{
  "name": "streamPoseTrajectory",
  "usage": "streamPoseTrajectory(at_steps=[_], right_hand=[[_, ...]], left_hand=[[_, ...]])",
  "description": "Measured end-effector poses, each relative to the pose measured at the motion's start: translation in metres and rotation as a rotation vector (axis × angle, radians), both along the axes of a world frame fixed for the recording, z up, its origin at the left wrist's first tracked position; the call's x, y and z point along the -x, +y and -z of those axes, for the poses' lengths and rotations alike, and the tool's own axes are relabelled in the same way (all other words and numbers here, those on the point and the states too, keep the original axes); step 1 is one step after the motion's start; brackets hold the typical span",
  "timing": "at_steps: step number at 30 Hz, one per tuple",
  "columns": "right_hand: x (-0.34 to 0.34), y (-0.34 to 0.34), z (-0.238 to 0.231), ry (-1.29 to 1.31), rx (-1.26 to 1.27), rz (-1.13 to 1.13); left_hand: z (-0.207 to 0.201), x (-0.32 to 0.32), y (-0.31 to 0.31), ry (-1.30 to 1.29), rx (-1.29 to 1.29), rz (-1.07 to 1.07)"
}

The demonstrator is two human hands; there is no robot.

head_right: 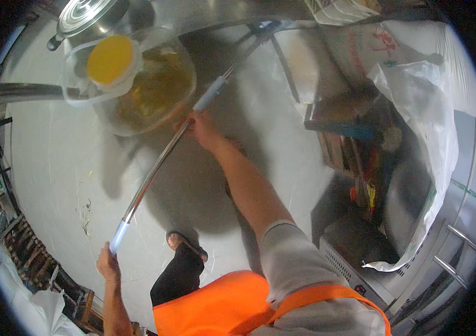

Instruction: The person mops the kitchen floor with a flat mop, then switches to a broom to sweep debris near a stainless steel counter and a large white sack. The person returns to mopping the floor after sweeping.

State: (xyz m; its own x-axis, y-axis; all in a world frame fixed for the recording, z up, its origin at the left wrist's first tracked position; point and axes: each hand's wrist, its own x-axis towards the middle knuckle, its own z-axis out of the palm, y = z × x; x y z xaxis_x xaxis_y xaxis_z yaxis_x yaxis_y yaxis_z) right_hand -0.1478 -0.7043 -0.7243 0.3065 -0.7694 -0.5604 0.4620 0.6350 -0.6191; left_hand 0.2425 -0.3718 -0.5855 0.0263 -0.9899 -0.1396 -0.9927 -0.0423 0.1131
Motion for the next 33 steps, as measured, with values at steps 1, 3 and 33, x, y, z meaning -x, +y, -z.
streamPoseTrajectory(at_steps=[1,3,33], right_hand=[[-0.002,0.002,-0.003,0.015,-0.042,0.055],[-0.002,0.005,-0.018,0.033,-0.071,0.149],[0.03,0.046,-0.103,0.553,0.152,-0.06]], left_hand=[[-0.014,-0.004,-0.005,-0.009,-0.063,0.01],[-0.045,0.004,-0.01,0.045,-0.069,0.053],[-0.243,0.106,0.014,0.3,-0.251,-0.222]])
